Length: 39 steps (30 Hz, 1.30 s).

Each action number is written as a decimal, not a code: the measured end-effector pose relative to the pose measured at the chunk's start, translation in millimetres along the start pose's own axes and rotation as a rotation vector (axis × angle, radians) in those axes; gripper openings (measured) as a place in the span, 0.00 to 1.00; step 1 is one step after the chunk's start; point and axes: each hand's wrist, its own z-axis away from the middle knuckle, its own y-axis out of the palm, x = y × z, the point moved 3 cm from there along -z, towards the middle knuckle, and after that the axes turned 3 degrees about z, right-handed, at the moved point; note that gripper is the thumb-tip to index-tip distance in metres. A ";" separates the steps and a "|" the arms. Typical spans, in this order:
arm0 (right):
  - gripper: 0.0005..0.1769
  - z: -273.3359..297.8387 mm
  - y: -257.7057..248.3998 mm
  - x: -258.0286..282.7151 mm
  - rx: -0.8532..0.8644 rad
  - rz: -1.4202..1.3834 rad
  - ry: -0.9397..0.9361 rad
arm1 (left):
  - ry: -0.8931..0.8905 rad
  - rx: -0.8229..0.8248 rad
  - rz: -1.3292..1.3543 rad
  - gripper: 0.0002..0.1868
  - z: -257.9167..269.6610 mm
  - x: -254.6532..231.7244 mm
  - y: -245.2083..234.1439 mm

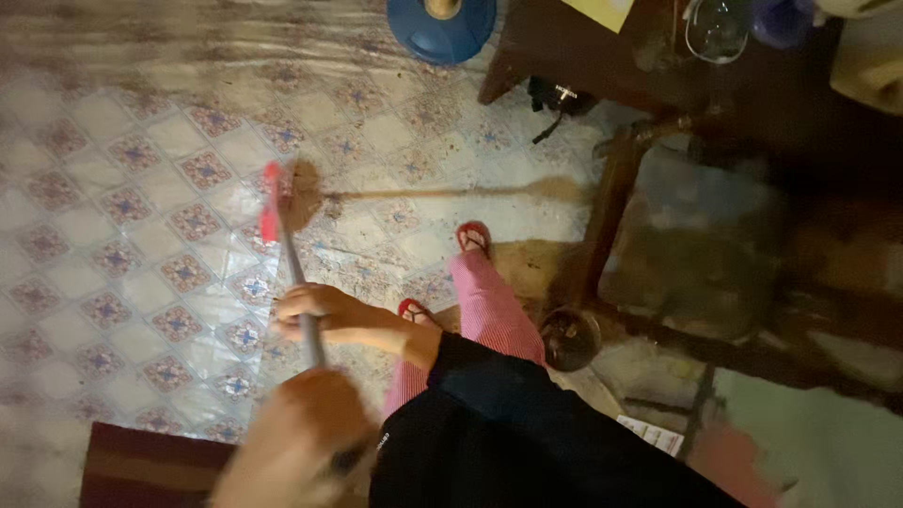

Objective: The person picks up a shirt from a pile of clothes, moves a laundry basket, and then sweeps the floor with a broom, gathering debris and moving around furniture like a chair, a bed, and a fan.

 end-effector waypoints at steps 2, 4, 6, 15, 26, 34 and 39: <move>0.20 -13.5 -29.5 27.5 0.029 -0.014 -0.012 | -0.014 -0.133 0.070 0.09 -10.3 4.3 -16.2; 0.14 -7.9 -81.5 22.7 0.040 -0.009 -0.022 | -0.023 -0.383 0.195 0.09 -17.0 13.2 -30.2; 0.10 14.0 -138.6 -5.5 0.031 0.007 -0.017 | -0.028 -0.624 0.322 0.10 -19.2 31.4 -34.5; 0.13 55.5 -185.8 -123.7 0.246 0.248 0.144 | -0.022 -0.643 0.636 0.11 -139.3 70.1 16.9; 0.17 -100.8 -140.5 -85.9 0.250 -0.025 -0.212 | -0.188 -0.429 0.046 0.10 -192.0 42.6 -61.6; 0.10 -168.4 -190.8 -129.6 0.590 0.131 -0.088 | -0.040 -1.176 0.448 0.17 -99.4 96.3 -135.1; 0.04 -169.6 -180.6 -203.7 0.641 0.295 0.090 | -0.108 -1.093 0.632 0.14 -109.9 162.4 -135.5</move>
